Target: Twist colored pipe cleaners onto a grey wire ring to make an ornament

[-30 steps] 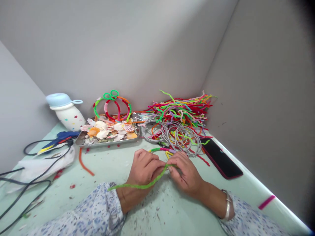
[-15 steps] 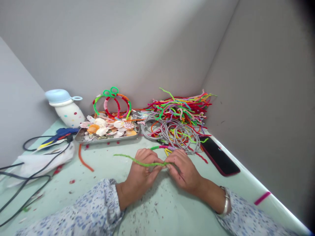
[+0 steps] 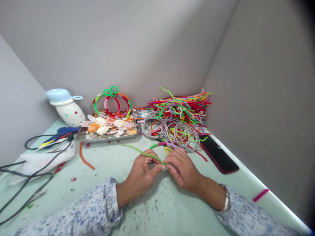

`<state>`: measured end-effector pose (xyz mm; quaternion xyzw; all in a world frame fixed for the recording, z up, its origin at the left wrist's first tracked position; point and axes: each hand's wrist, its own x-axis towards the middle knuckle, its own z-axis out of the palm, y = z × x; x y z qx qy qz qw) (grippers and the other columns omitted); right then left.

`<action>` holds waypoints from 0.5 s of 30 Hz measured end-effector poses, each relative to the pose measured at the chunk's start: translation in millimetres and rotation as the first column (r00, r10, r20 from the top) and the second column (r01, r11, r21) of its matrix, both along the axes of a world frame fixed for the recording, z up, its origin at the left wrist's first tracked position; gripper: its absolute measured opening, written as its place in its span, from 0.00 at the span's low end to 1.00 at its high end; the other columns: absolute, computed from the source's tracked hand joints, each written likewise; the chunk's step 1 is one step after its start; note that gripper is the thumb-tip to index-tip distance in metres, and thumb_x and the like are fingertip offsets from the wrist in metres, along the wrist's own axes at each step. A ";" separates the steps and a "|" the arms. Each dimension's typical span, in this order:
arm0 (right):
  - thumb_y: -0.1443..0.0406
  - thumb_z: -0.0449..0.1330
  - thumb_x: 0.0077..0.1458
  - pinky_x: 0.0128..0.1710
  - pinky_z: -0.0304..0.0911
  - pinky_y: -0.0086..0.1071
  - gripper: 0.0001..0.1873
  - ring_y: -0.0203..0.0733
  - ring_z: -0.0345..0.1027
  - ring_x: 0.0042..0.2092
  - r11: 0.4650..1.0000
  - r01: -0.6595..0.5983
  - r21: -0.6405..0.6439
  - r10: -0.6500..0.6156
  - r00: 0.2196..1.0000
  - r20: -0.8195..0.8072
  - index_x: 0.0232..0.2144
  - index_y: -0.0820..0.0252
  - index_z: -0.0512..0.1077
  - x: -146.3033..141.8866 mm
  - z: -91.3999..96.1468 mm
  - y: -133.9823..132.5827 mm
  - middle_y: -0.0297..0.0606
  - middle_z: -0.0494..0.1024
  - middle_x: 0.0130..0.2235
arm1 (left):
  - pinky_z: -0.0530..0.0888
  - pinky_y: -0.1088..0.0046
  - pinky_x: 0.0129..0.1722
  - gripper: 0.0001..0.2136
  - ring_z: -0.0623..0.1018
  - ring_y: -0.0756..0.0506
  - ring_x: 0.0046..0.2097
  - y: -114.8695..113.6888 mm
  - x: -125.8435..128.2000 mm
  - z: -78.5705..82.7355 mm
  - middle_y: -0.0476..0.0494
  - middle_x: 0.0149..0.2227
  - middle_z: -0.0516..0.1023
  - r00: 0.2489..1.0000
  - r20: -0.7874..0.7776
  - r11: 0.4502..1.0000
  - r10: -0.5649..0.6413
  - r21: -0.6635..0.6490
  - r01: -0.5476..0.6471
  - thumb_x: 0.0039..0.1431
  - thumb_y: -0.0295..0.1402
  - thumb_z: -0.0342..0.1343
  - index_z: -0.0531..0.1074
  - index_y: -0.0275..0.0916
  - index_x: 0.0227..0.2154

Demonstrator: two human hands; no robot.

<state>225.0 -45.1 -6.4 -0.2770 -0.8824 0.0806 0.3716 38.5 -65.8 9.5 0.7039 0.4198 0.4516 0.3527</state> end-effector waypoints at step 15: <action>0.70 0.50 0.59 0.38 0.54 0.39 0.05 0.42 0.61 0.35 1.000 0.009 0.011 -0.008 0.999 -0.042 0.36 0.59 0.65 -0.1 -1.4 0.0 0.37 0.71 0.32 | 0.65 0.66 0.43 0.04 0.72 0.44 0.39 1.8 -2.5 -4.5 0.47 0.31 0.75 0.985 -0.155 0.997 0.075 0.046 -0.069 0.56 0.32 0.58 0.72 0.39 0.28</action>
